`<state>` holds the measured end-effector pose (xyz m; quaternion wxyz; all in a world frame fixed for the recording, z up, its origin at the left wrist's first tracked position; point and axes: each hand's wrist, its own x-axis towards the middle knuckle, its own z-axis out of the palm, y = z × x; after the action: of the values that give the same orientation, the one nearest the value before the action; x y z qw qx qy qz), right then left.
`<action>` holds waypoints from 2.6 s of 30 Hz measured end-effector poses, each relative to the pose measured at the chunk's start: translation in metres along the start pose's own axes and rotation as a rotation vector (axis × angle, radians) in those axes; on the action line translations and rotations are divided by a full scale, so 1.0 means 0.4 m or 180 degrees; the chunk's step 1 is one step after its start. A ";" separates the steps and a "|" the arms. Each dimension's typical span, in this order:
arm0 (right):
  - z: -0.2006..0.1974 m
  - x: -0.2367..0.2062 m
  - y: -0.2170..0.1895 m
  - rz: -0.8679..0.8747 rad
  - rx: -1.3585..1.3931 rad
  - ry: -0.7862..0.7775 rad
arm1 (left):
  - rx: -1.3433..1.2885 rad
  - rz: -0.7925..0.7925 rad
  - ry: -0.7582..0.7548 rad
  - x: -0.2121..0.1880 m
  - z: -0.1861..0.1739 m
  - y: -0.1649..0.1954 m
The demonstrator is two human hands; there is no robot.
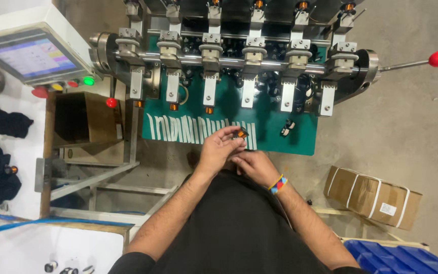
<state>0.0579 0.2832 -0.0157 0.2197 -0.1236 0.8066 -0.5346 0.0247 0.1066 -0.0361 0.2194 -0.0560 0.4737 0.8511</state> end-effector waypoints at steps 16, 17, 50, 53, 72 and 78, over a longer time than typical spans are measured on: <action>-0.062 0.124 0.178 0.0260 -0.1534 0.1222 | 0.2176 0.0204 0.1016 -0.113 -0.041 0.016; -0.058 0.091 0.153 0.0409 -0.1319 0.1125 | 0.2185 0.0339 0.0944 -0.105 -0.035 0.026; 0.190 0.071 -0.250 -0.0587 -0.1670 0.2686 | -0.0576 -0.2252 -0.1144 -0.019 -0.231 0.267; 0.190 0.079 -0.239 -0.0189 -0.0242 0.2405 | -0.0781 -0.2077 -0.1344 -0.036 -0.236 0.276; 0.043 0.017 -0.184 0.0159 -0.0091 0.1570 | 0.2888 0.0745 -0.1705 -0.038 -0.087 0.232; -0.023 -0.066 -0.189 -0.0281 -0.1224 0.1399 | 0.1290 -0.0929 -0.0772 0.000 -0.052 0.068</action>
<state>0.0738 0.2722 0.0625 -0.0112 -0.0792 0.9152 -0.3950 0.0105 0.0768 -0.0262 0.4015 0.0237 0.5914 0.6989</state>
